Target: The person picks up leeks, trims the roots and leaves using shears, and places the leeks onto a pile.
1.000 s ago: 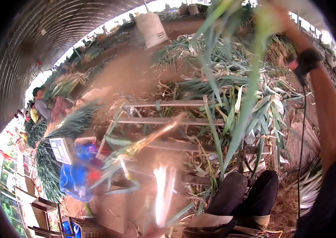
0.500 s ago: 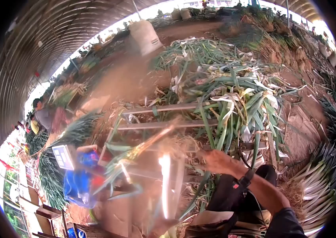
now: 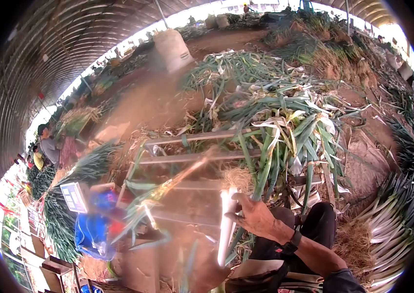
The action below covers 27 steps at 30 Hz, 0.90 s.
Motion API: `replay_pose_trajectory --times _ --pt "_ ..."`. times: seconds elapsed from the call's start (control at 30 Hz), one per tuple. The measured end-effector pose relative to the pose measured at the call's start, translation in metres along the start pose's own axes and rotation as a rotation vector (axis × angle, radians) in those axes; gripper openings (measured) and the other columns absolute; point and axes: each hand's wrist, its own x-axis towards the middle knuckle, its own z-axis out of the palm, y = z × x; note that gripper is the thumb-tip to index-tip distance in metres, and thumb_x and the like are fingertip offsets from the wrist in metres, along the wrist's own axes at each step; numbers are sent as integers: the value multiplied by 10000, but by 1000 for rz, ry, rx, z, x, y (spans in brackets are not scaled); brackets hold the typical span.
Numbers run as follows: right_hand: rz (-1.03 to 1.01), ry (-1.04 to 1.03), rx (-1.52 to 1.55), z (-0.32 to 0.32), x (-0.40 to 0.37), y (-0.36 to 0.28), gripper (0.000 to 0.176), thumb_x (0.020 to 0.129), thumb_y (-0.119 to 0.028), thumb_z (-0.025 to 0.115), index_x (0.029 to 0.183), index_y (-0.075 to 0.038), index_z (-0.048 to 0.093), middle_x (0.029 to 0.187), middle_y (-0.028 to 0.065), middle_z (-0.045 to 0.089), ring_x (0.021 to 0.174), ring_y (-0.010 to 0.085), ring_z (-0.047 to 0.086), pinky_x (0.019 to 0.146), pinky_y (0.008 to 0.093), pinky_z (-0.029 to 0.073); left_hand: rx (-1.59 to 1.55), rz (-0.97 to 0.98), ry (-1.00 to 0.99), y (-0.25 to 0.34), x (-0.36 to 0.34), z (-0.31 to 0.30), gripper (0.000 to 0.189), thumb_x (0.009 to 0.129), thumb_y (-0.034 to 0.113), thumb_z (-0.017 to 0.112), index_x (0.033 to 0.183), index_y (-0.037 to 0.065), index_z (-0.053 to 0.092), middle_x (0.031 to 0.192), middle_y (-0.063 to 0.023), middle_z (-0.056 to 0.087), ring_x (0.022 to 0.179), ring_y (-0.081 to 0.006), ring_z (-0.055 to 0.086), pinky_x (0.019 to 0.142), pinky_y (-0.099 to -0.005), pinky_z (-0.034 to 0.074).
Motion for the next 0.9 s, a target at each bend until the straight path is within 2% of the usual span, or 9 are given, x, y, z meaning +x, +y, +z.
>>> replay_pose_trajectory --times 0.17,0.33,0.53,0.57,0.63,0.7,0.77,0.87,0.9 --pt "-134 43 -360 -17 10 19 191 878 -22 616 1027 -31 497 731 125 623 592 235 644 486 371 523 -33 -28 -21 77 -12 -21 746 723 226 776 1393 50 499 1219 -227 634 1105 -340 631 963 -397 501" --pt "-40 215 -697 -86 48 75 188 825 42 587 988 -15 511 739 140 611 532 275 612 465 379 504 -171 1 -98 59 -12 -23 817 750 264 786 1441 32 416 1282 -203 592 1137 -323 614 930 -397 527" --pt "-37 99 -708 -124 36 89 225 878 -147 687 1029 -22 578 949 181 654 794 376 653 670 458 564 -1510 244 -461 38 -18 -4 914 783 309 799 1499 10 317 1359 -173 543 1174 -303 593 891 -398 558" --pt "246 -157 -615 -124 34 77 371 876 -258 729 1122 -8 607 1132 180 641 941 329 669 802 434 580 -1238 152 -434 34 -13 -10 945 780 307 798 1510 4 281 1351 -187 547 1170 -316 600 894 -409 560" --pt "314 -245 -238 -107 23 81 478 879 -273 735 1242 -4 579 1252 181 600 1013 289 663 890 412 563 -452 -38 -399 21 5 -24 977 803 313 788 1538 6 222 1380 -197 528 1182 -321 600 913 -413 555" --pt "257 -281 702 -69 2 113 614 879 -280 743 1373 -3 506 1363 181 546 1043 249 662 965 389 542 23 -126 -380 11 13 -32 930 838 300 770 1547 31 233 1411 -185 511 1187 -293 593 937 -395 544" --pt "249 -187 916 -57 -1 103 719 852 -213 767 1452 -17 422 1421 154 510 981 192 664 937 354 548 -61 -115 -455 14 14 -39 835 855 256 756 1532 66 303 1399 -173 521 1166 -252 593 950 -374 537" --pt "290 -80 993 -40 0 96 759 832 -124 774 1480 -38 388 1448 113 494 943 137 654 876 306 556 -283 -295 -250 48 6 -42 461 724 185 818 1138 25 694 1006 -89 718 914 -182 674 847 -330 538" --pt "377 -63 977 -42 4 83 722 832 -93 765 1459 -46 409 1430 99 508 949 131 647 850 294 558 -271 -241 -282 30 9 -37 464 730 186 822 1145 24 693 1008 -88 720 916 -178 676 849 -328 538"
